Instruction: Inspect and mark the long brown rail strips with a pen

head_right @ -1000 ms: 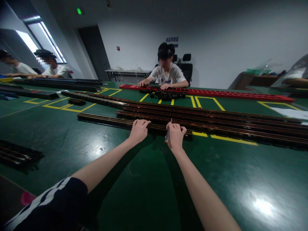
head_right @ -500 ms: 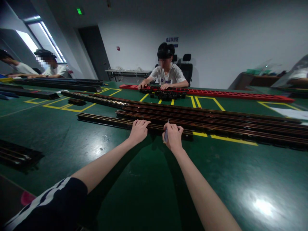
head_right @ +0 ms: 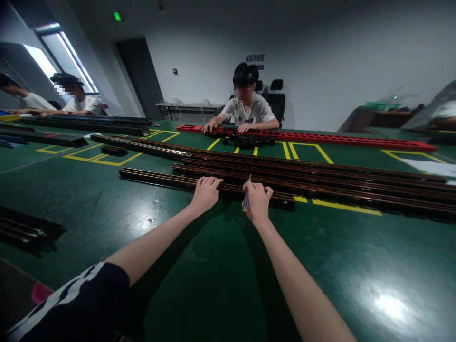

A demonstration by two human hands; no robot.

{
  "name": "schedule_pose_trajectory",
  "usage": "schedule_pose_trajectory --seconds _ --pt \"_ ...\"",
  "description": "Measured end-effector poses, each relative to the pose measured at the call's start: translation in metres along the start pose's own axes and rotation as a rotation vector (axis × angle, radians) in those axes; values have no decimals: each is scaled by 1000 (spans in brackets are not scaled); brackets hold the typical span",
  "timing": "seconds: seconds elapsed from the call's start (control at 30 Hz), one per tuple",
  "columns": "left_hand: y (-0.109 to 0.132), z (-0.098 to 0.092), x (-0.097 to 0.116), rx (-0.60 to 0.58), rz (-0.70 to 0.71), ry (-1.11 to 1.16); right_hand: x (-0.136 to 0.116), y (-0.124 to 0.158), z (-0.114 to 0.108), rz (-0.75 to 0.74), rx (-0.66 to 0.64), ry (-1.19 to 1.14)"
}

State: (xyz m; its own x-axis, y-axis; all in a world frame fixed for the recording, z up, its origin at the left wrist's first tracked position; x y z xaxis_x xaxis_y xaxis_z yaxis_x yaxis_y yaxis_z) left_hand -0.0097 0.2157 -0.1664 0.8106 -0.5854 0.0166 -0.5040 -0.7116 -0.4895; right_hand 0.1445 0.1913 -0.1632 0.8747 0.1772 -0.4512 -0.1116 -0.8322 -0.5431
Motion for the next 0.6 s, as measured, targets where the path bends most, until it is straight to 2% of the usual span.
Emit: schedule_pose_trajectory --seconds 0.13,0.27,0.4,0.6 --pt "0 0 -1 -7 -12 -13 6 0 0 -7 36 15" --pt "1 0 -1 -15 -17 -20 0 0 -3 -33 84 29" --pt "0 1 0 -11 -15 -26 -9 2 -5 -59 62 45" --pt "0 0 0 -7 -6 -26 -9 0 -8 -2 51 30"
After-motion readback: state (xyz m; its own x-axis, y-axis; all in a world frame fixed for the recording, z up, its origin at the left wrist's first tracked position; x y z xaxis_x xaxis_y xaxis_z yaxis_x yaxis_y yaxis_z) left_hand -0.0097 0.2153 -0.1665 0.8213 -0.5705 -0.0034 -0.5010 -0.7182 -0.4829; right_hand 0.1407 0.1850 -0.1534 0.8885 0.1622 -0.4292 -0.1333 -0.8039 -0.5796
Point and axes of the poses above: each hand's wrist, its own y-axis away from the middle knuckle, its own z-axis out of the palm, x = y × z, the point moved 9 cm from there along -y, towards the middle knuckle, and after that the axes turned 14 degrees about z, right-handed, at the moved point
